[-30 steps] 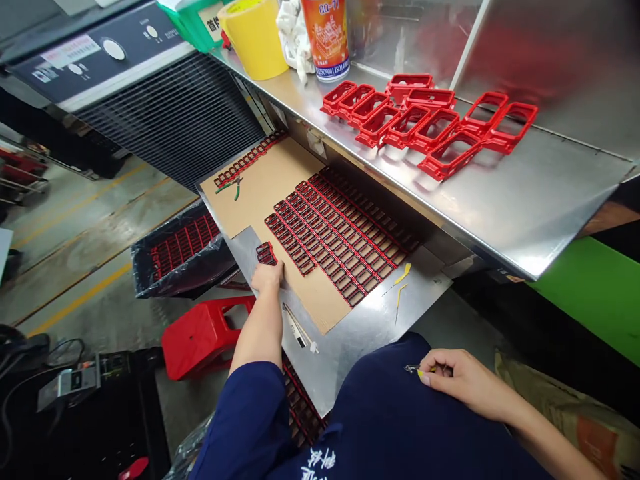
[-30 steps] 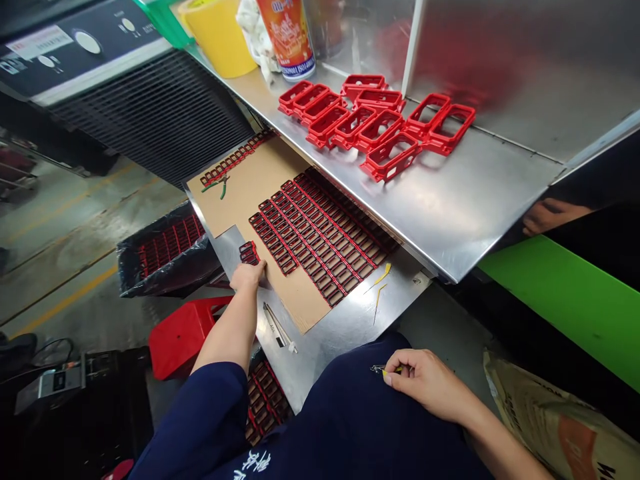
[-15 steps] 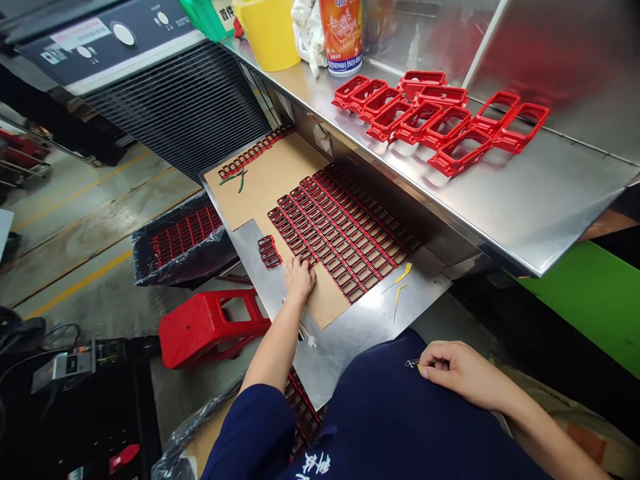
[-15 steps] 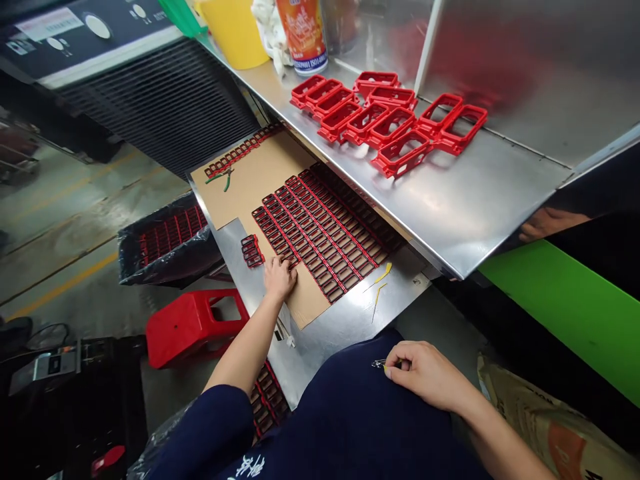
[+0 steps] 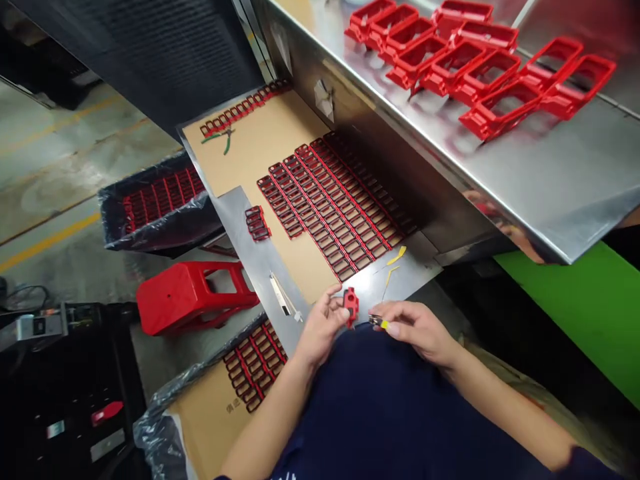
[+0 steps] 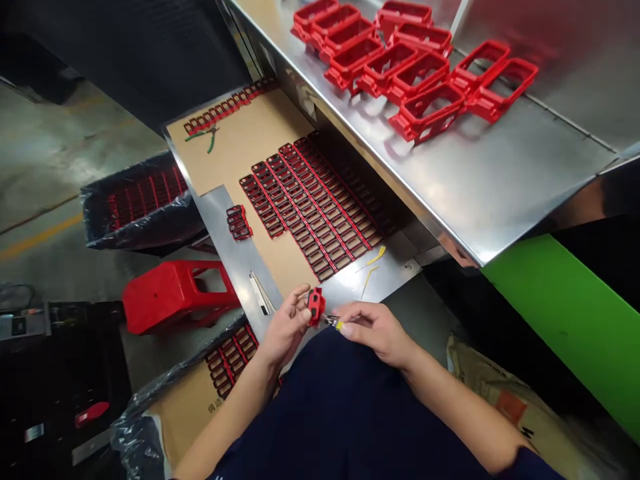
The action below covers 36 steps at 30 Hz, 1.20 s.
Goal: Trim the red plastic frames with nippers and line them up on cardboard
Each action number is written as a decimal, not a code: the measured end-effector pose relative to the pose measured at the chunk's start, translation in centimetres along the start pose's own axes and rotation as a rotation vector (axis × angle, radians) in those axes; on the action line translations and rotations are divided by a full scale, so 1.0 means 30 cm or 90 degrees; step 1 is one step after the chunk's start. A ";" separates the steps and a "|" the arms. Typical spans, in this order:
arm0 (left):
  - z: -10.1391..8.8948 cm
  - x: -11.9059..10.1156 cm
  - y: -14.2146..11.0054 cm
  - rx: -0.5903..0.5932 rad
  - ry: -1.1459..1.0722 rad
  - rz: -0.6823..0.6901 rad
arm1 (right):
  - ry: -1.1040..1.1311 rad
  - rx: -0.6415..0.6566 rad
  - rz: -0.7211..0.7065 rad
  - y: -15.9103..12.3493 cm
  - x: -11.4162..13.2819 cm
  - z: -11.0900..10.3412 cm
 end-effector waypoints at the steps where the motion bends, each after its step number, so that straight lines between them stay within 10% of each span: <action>1: 0.028 0.008 -0.043 0.035 -0.042 0.002 | 0.030 0.014 0.004 0.017 0.000 0.018; 10: 0.024 0.018 -0.129 -0.052 0.210 0.138 | -0.088 0.065 0.025 0.023 -0.016 0.066; 17: 0.039 0.024 -0.143 0.194 -0.182 -0.070 | -0.279 0.191 -0.202 0.009 0.023 0.118; 22: 0.033 0.028 -0.160 0.161 -0.266 -0.102 | -0.250 0.259 -0.226 0.016 0.033 0.128; 29: 0.007 -0.034 -0.255 -0.005 0.039 0.216 | -0.434 0.184 -0.212 -0.060 0.133 0.027; 36: 0.038 -0.145 -0.274 0.095 0.281 0.495 | -0.586 0.197 -0.260 -0.096 0.160 0.058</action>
Point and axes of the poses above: each hand's wrist, its own y-axis towards the middle knuckle, its own z-axis out of the palm, x = y × z, the point moved 3 cm from there along y, towards the middle knuckle, and after that the axes turned 2 degrees about y, right-handed, at the moved point
